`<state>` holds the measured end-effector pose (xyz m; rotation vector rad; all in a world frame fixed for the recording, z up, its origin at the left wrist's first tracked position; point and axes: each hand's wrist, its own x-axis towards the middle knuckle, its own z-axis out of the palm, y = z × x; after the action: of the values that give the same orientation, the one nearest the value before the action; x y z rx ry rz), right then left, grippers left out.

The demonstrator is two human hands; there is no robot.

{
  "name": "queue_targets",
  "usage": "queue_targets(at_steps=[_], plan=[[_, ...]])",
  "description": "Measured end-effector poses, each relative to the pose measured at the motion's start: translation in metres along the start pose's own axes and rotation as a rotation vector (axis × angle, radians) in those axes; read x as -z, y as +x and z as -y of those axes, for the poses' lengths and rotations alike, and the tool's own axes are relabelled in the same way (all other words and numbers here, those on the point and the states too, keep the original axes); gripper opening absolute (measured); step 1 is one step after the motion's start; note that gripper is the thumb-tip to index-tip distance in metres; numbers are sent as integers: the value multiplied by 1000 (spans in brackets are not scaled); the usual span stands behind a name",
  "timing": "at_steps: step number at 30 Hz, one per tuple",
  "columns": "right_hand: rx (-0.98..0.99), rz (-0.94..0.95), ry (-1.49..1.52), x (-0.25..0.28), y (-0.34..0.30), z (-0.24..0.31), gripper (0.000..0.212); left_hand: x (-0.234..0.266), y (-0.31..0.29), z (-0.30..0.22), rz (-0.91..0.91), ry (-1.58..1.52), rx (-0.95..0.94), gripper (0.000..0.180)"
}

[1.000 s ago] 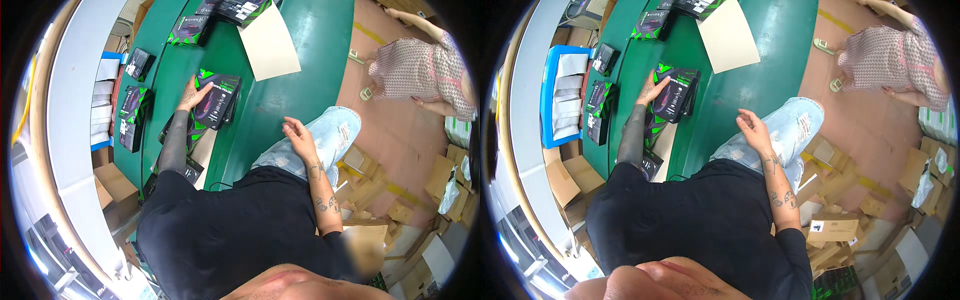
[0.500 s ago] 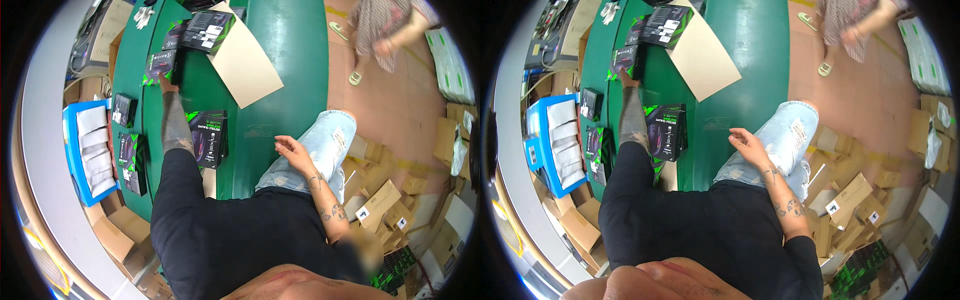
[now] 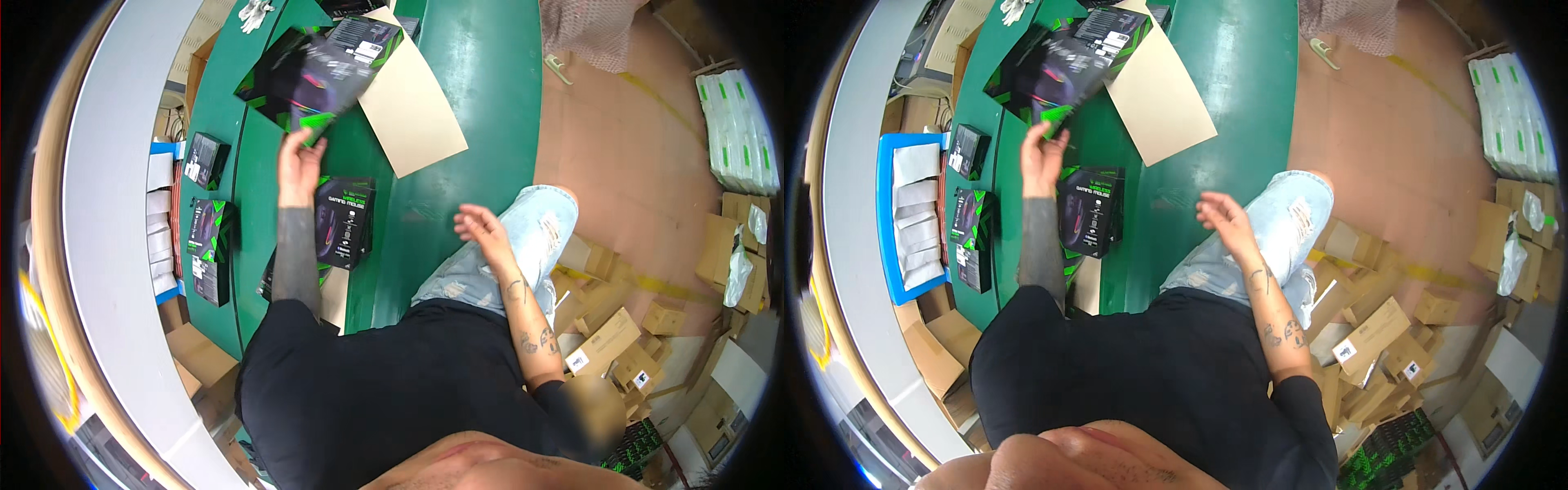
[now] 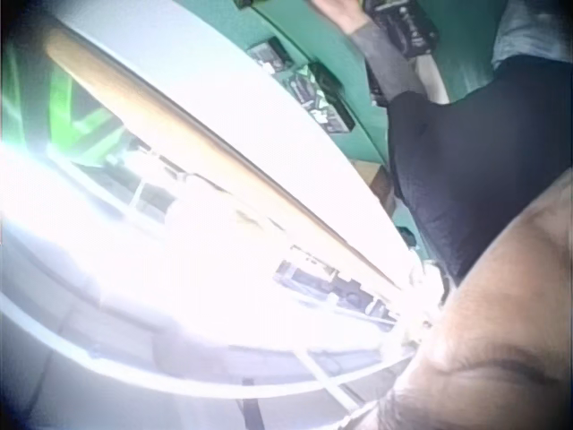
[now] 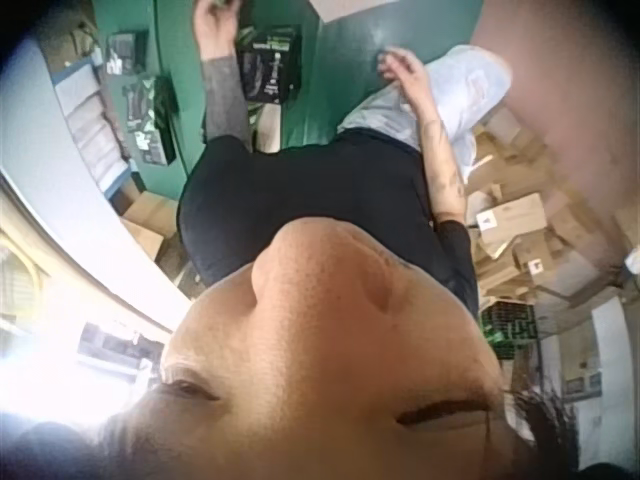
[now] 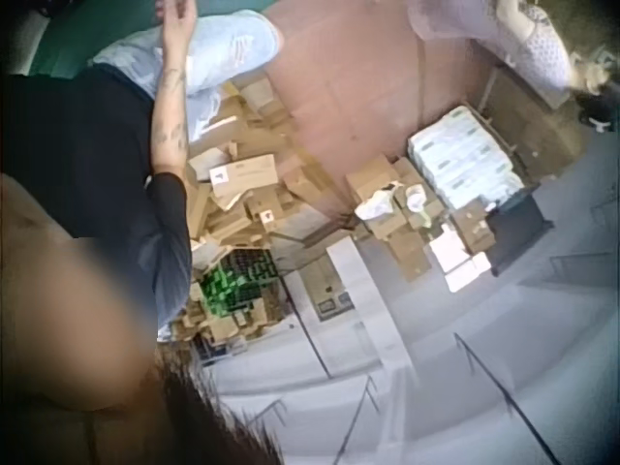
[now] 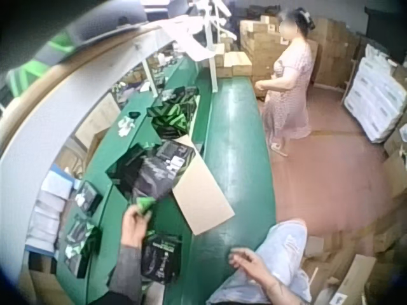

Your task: Inspecting and sorting retail boxes for wireless gaming mice on an assembly line.

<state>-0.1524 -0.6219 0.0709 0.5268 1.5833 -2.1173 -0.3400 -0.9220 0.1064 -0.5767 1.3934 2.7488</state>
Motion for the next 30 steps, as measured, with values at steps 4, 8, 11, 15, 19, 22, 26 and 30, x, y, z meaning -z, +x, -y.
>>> queue_targets(at_steps=[4, 8, 11, 15, 19, 22, 26, 30], plan=[[486, 196, 424, 13, -10, 48, 77, -38, -99, 15, 558, 59, 272, 63], [606, 46, 417, 25, -48, 79, 87, -87, -146, 27, 1017, 1044, 143, 89], [679, -154, 14, 33, -75, 77, 91, -121, -154, 56, 727, 1131, -670, 83], [731, -244, -15, 30, -86, 49, 76, -166, -148, 83, 887, 1147, -927, 36], [834, -283, -32, 37, -89, 43, 70, -164, -138, 92, 1057, 777, -690, 26], [881, -344, -48, 36, -95, 43, 72, -152, -109, 88, 1230, 20, -200, 63], [900, -356, 78, 18, -98, 41, 79, -180, -71, 89, 1858, -836, 54, 72], [957, -273, 59, 29, -93, 30, 82, -181, -80, 80, 1839, -866, 8, 72]])
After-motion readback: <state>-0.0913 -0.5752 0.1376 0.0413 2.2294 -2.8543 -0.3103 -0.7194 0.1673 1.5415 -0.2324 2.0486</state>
